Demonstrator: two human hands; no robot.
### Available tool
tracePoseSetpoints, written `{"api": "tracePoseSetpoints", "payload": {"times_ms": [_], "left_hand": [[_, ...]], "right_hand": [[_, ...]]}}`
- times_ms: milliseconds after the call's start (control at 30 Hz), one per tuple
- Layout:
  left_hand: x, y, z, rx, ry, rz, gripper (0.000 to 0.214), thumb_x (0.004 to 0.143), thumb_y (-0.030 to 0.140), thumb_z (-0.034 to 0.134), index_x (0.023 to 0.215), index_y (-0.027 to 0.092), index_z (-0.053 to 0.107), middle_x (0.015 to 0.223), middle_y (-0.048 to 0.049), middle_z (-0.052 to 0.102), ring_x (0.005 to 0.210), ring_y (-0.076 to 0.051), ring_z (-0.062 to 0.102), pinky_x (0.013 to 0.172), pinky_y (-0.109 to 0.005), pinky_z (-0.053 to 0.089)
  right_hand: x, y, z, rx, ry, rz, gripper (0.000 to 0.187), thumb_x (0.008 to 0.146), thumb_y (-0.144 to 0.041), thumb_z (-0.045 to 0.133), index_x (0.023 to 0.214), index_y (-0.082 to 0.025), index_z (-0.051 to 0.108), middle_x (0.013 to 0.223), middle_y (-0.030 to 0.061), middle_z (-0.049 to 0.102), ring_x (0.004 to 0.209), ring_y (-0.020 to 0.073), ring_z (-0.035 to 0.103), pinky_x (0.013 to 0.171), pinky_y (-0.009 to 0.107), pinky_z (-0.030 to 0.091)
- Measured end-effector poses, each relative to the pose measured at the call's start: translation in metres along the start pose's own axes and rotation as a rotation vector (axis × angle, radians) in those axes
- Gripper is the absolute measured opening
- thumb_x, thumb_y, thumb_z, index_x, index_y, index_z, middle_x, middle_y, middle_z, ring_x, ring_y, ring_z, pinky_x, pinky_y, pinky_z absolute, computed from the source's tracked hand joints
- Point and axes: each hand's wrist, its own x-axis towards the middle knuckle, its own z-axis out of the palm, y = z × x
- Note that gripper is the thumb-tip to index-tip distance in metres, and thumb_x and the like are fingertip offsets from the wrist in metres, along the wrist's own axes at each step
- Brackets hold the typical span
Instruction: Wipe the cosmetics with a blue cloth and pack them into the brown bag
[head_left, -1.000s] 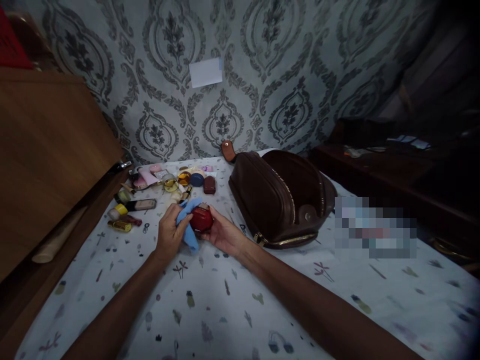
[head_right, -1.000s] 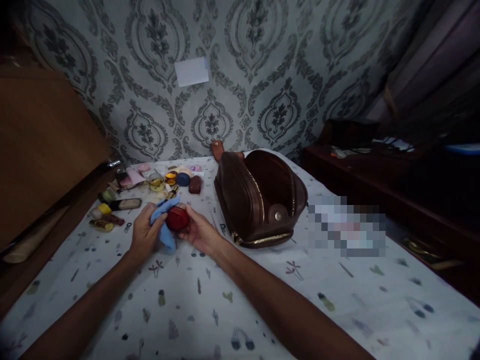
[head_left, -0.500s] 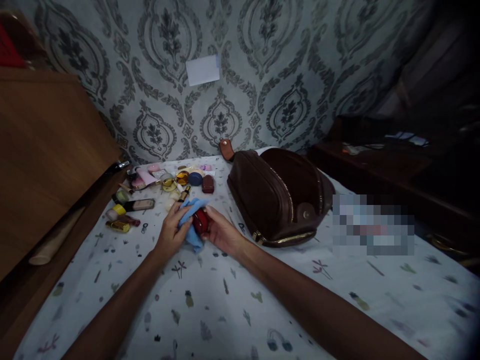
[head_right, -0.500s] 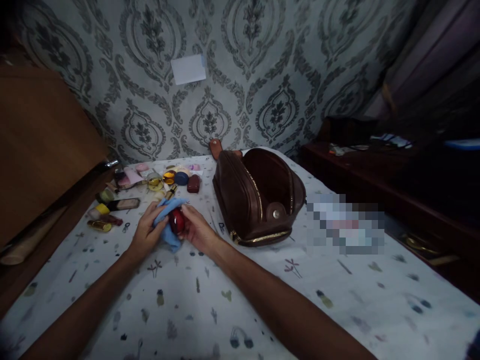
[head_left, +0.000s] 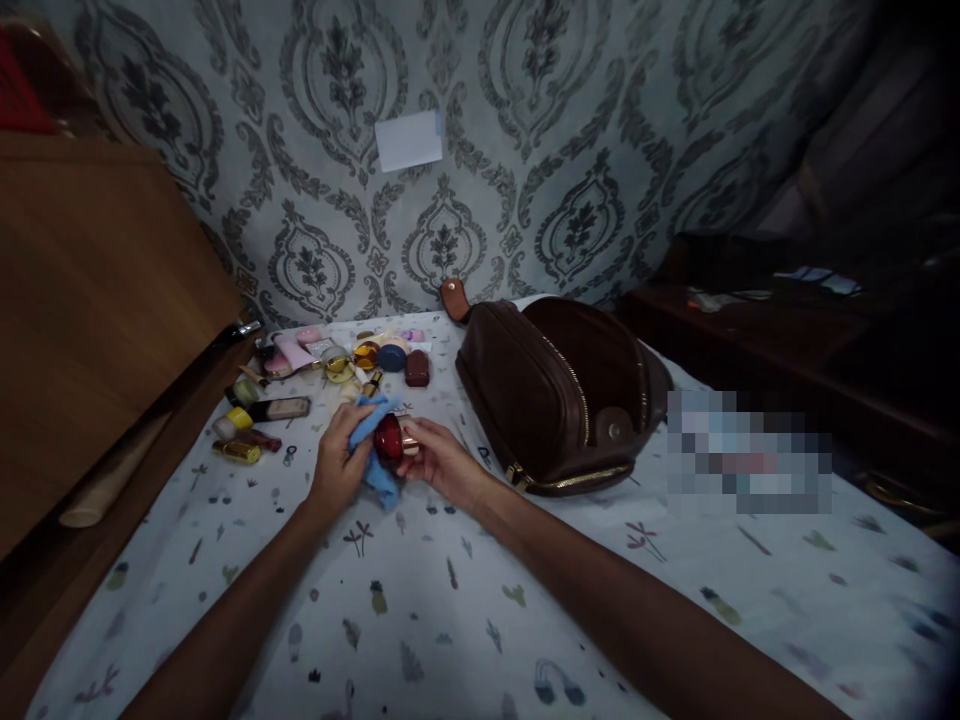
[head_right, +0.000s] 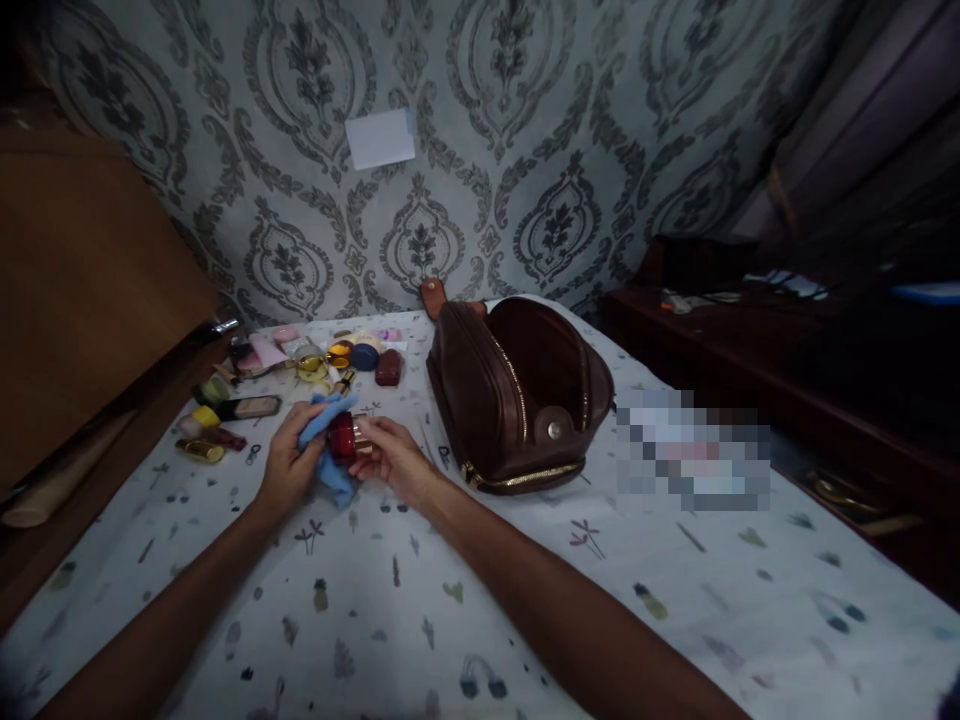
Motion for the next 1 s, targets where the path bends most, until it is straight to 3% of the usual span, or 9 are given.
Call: {"api": "tracePoseSetpoints", "payload": {"times_ms": [67,167,367,533,667,800,900,1000], "left_hand": [[-0.001,0.000,0.000,0.000,-0.064,0.092,0.038,0.084,0.013,0.046,0.115,0.022,0.066,0.112,-0.0063,0.062,0.105,-0.022,0.058,0.093,-0.038,0.046],[-0.001,0.000,-0.002,-0.018,-0.100,0.115,0.041,0.082,0.010,0.046,0.115,0.023,0.067,0.117,-0.0066,0.063,0.107,-0.023,0.058,0.095,-0.040,0.046],[0.003,0.006,-0.004,-0.056,-0.034,-0.033,0.019,0.085,0.019,0.051,0.097,0.020,0.066,0.091,-0.0025,0.063,0.088,-0.020,0.060,0.081,-0.033,0.047],[0.003,0.006,-0.003,-0.023,0.052,-0.142,0.010,0.086,0.021,0.052,0.086,0.020,0.062,0.080,0.0007,0.059,0.077,-0.017,0.057,0.073,-0.029,0.044],[0.002,0.007,-0.005,-0.027,0.012,-0.022,0.021,0.091,0.023,0.048,0.102,0.021,0.065,0.094,-0.0034,0.063,0.091,-0.020,0.058,0.084,-0.034,0.046],[0.002,0.013,-0.006,-0.019,-0.155,0.081,0.031,0.094,0.031,0.049,0.120,0.021,0.062,0.116,-0.0088,0.061,0.111,-0.025,0.055,0.098,-0.041,0.044],[0.003,0.013,-0.006,0.004,-0.223,0.080,0.040,0.091,0.036,0.057,0.128,0.022,0.058,0.123,-0.0107,0.057,0.116,-0.028,0.053,0.101,-0.043,0.043],[0.004,0.008,-0.005,-0.006,-0.195,0.028,0.037,0.090,0.037,0.059,0.124,0.022,0.058,0.116,-0.0088,0.060,0.111,-0.026,0.055,0.098,-0.041,0.044]], "right_hand": [[0.001,0.001,0.000,-0.028,0.027,-0.005,0.043,0.072,-0.050,0.079,0.089,-0.017,0.058,0.070,0.0008,0.072,0.045,0.0097,0.063,0.040,0.016,0.047],[0.001,0.001,0.001,-0.066,0.034,-0.003,0.043,0.076,-0.055,0.075,0.086,-0.016,0.059,0.064,-0.0001,0.069,0.042,0.0088,0.060,0.036,0.015,0.043],[-0.002,-0.001,0.002,-0.018,-0.033,-0.012,0.048,0.072,-0.051,0.079,0.102,-0.022,0.056,0.070,-0.0030,0.071,0.047,0.0109,0.064,0.041,0.017,0.048],[-0.004,-0.003,0.002,-0.034,-0.136,0.033,0.047,0.072,-0.041,0.081,0.106,-0.019,0.057,0.079,0.0019,0.074,0.059,0.0130,0.070,0.056,0.020,0.056],[-0.003,-0.001,0.001,-0.078,-0.092,0.034,0.042,0.076,-0.048,0.076,0.098,-0.020,0.055,0.071,-0.0003,0.071,0.051,0.0125,0.066,0.049,0.020,0.053],[-0.003,0.000,0.001,-0.105,-0.030,0.034,0.044,0.081,-0.060,0.068,0.093,-0.019,0.055,0.060,-0.0024,0.066,0.046,0.0124,0.062,0.044,0.021,0.050],[-0.002,-0.002,0.001,-0.124,-0.014,0.060,0.052,0.081,-0.069,0.060,0.089,-0.018,0.058,0.057,-0.0016,0.065,0.040,0.0109,0.058,0.036,0.018,0.040],[-0.001,-0.004,0.001,-0.121,-0.036,0.085,0.054,0.080,-0.072,0.059,0.086,-0.018,0.059,0.057,-0.0013,0.064,0.038,0.0104,0.057,0.033,0.018,0.035]]}}
